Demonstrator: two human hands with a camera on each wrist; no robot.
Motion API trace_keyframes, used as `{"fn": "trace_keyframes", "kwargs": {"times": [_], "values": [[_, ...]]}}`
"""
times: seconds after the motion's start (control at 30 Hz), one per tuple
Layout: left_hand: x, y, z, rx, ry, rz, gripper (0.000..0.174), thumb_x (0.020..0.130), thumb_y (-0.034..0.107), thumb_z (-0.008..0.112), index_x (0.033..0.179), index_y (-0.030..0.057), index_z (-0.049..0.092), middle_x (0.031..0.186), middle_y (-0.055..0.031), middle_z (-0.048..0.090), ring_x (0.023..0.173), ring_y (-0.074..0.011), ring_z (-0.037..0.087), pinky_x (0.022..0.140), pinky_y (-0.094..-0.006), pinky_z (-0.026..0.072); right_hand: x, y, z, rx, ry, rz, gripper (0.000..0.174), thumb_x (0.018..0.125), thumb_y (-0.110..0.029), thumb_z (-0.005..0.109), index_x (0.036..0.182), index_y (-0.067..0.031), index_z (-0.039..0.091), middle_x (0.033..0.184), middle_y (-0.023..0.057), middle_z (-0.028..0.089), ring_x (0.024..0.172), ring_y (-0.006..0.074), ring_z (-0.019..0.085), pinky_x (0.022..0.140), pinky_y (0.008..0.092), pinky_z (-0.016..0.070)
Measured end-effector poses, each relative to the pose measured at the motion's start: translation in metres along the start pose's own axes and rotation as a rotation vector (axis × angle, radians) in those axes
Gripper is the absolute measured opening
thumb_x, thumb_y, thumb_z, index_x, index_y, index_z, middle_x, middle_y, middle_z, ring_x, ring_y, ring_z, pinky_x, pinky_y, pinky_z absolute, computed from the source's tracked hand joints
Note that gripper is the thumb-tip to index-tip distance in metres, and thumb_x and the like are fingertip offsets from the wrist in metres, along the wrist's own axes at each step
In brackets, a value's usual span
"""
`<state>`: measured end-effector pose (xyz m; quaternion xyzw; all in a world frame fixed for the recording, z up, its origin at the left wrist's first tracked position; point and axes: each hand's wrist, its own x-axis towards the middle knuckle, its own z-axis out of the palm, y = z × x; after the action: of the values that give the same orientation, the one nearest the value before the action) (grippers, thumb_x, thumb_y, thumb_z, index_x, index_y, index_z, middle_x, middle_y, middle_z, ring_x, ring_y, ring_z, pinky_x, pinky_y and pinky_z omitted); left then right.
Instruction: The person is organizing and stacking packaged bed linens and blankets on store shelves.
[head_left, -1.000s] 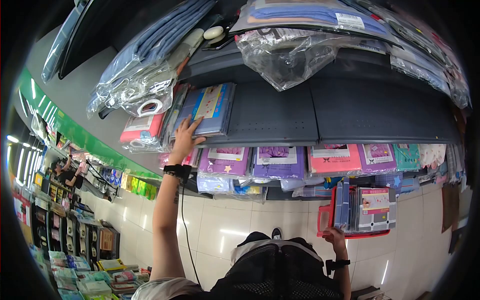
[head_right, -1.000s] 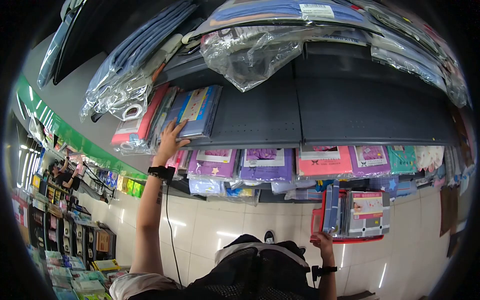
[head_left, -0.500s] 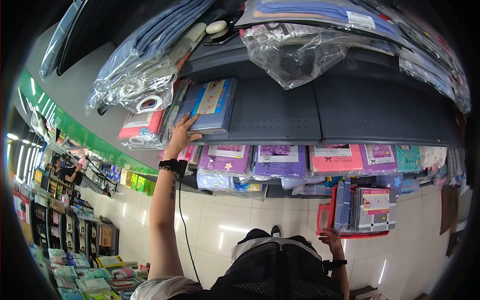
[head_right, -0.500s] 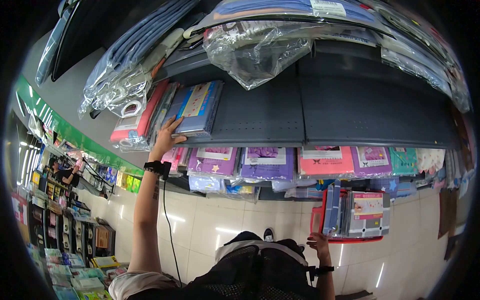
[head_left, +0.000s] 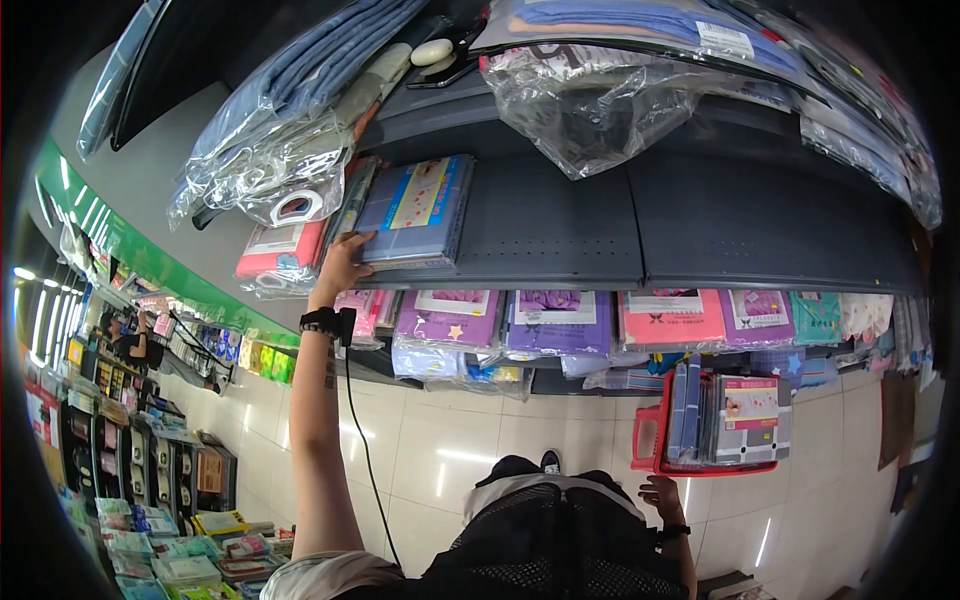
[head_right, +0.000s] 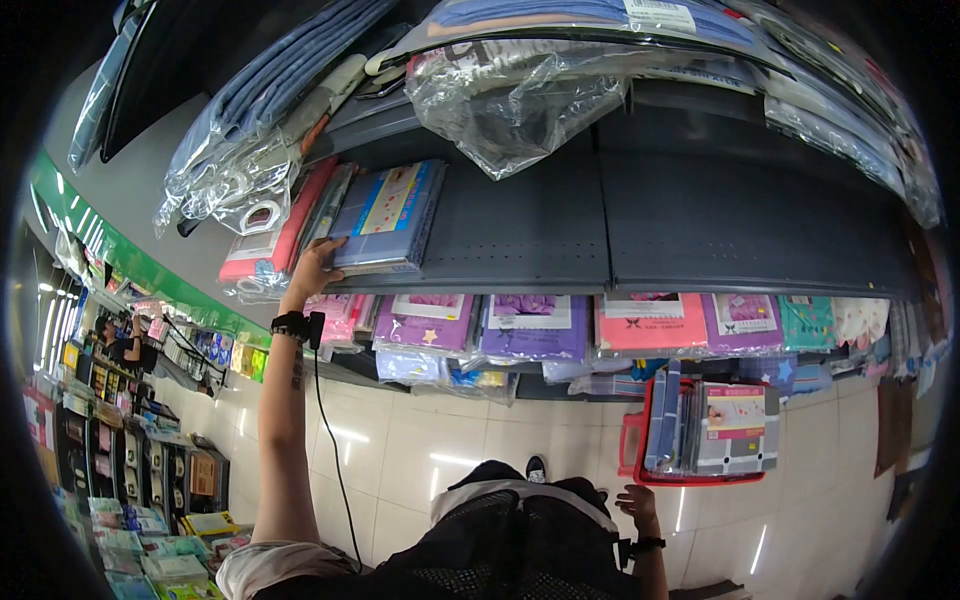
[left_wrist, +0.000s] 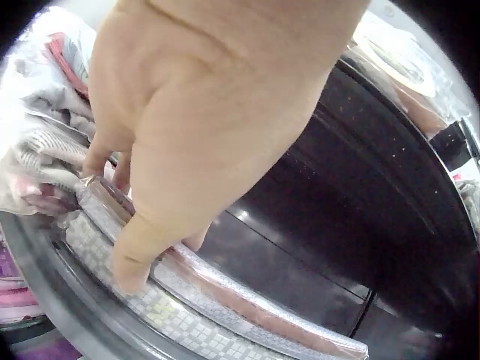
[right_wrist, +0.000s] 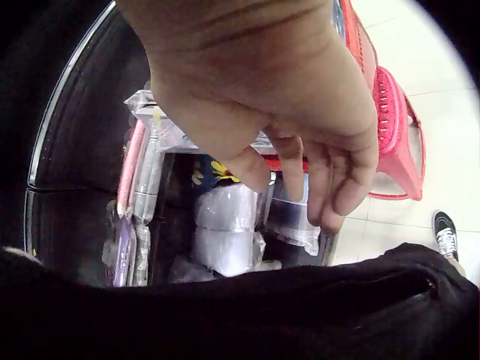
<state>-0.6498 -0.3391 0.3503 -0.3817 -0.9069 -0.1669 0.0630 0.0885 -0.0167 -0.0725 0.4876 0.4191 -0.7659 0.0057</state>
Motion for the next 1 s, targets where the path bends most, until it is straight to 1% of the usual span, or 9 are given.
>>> {"fn": "trace_keyframes", "kwargs": {"times": [0.23, 0.37, 0.4, 0.47, 0.5, 0.7, 0.77, 0.9, 1.0], "values": [[0.003, 0.005, -0.004, -0.018, -0.022, 0.004, 0.082, 0.058, -0.002, 0.086, 0.135, 0.0156, 0.063, 0.135, -0.0218, 0.06, 0.124, -0.0374, 0.058, 0.105, -0.0416, 0.0483, -0.001, 0.034, -0.026, 0.022, -0.002, 0.037, 0.048, 0.096, -0.039, 0.061, 0.126, -0.0013, 0.056, 0.103, 0.0243, 0.071, 0.086, 0.0337, 0.074, 0.066, 0.0351, 0.0591], [0.002, 0.012, -0.006, 0.102, 0.009, 0.157, 0.071, 0.064, 0.003, 0.082, 0.131, 0.0003, 0.06, 0.127, -0.0222, 0.065, 0.118, -0.0375, 0.062, 0.101, -0.0424, 0.049, 0.008, 0.047, -0.035, 0.069, 0.069, 0.104, 0.044, 0.098, -0.034, 0.061, 0.127, -0.0014, 0.056, 0.107, 0.0231, 0.07, 0.09, 0.0339, 0.074, 0.071, 0.0385, 0.0601], [-0.002, 0.006, 0.001, 0.045, 0.036, 0.176, 0.07, 0.065, 0.005, 0.083, 0.131, -0.002, 0.06, 0.126, -0.0235, 0.065, 0.116, -0.0376, 0.064, 0.1, -0.0433, 0.0502, 0.001, 0.064, -0.042, 0.128, 0.037, -0.151, 0.044, 0.098, -0.032, 0.061, 0.128, -0.0014, 0.056, 0.11, 0.0216, 0.07, 0.092, 0.0347, 0.073, 0.073, 0.0395, 0.06], [0.011, 0.013, 0.014, 0.139, 0.035, 0.266, 0.066, 0.07, 0.006, 0.081, 0.131, -0.0058, 0.059, 0.127, -0.0245, 0.065, 0.116, -0.0384, 0.064, 0.098, -0.044, 0.0516, -0.016, 0.062, -0.025, 0.206, 0.175, 0.018, 0.046, 0.096, -0.03, 0.061, 0.131, 0.0003, 0.055, 0.118, 0.0195, 0.068, 0.094, 0.0359, 0.072, 0.076, 0.0388, 0.0589], [0.003, -0.001, 0.017, 0.128, 0.045, 0.174, 0.07, 0.072, 0.008, 0.081, 0.136, -0.0022, 0.057, 0.126, -0.0252, 0.065, 0.117, -0.0398, 0.063, 0.1, -0.0433, 0.0508, -0.007, 0.067, -0.06, 0.181, 0.1, -0.216, 0.047, 0.096, -0.031, 0.059, 0.13, 0.0007, 0.055, 0.118, 0.0199, 0.067, 0.093, 0.0348, 0.072, 0.072, 0.0373, 0.0584], [-0.012, -0.019, 0.045, 0.27, 0.081, 0.073, 0.08, 0.081, 0.014, 0.077, 0.152, 0.0082, 0.041, 0.149, -0.0245, 0.046, 0.136, -0.0422, 0.046, 0.111, -0.0463, 0.039, -0.033, 0.001, -0.079, 0.359, 0.653, -0.333, 0.049, 0.099, -0.043, 0.054, 0.126, -0.0032, 0.049, 0.106, 0.0184, 0.068, 0.078, 0.0267, 0.071, 0.063, 0.0318, 0.0518], [-0.029, 0.022, 0.064, 0.439, 0.529, 0.072, 0.073, 0.084, 0.018, 0.075, 0.149, 0.007, 0.044, 0.152, -0.0239, 0.042, 0.137, -0.0433, 0.043, 0.112, -0.0497, 0.0367, -0.048, -0.044, -0.077, 0.423, 0.758, -0.321, 0.066, 0.092, -0.059, 0.063, 0.127, -0.0057, 0.044, 0.107, 0.0161, 0.067, 0.079, 0.0247, 0.07, 0.065, 0.0341, 0.051], [-0.073, 0.076, 0.094, 0.332, 0.731, 0.125, 0.049, 0.088, 0.017, 0.071, 0.13, -0.0009, 0.053, 0.13, -0.0257, 0.05, 0.118, -0.0468, 0.048, 0.103, -0.0559, 0.035, -0.044, -0.072, -0.07, 0.437, 0.753, -0.304, 0.072, 0.086, -0.059, 0.072, 0.127, -0.007, 0.043, 0.102, 0.0116, 0.065, 0.076, 0.0217, 0.067, 0.065, 0.0325, 0.0503], [-0.158, 0.162, 0.182, -0.038, 0.379, 0.079, 0.013, 0.085, 0.007, 0.069, 0.087, 0.001, 0.057, 0.088, -0.0175, 0.059, 0.093, -0.0382, 0.057, 0.089, -0.0497, 0.0411, -0.029, -0.087, -0.068, 0.515, 0.722, -0.332, 0.063, 0.082, -0.048, 0.081, 0.113, -0.0056, 0.046, 0.087, 0.007, 0.059, 0.064, 0.0183, 0.062, 0.054, 0.0272, 0.0469]]}}
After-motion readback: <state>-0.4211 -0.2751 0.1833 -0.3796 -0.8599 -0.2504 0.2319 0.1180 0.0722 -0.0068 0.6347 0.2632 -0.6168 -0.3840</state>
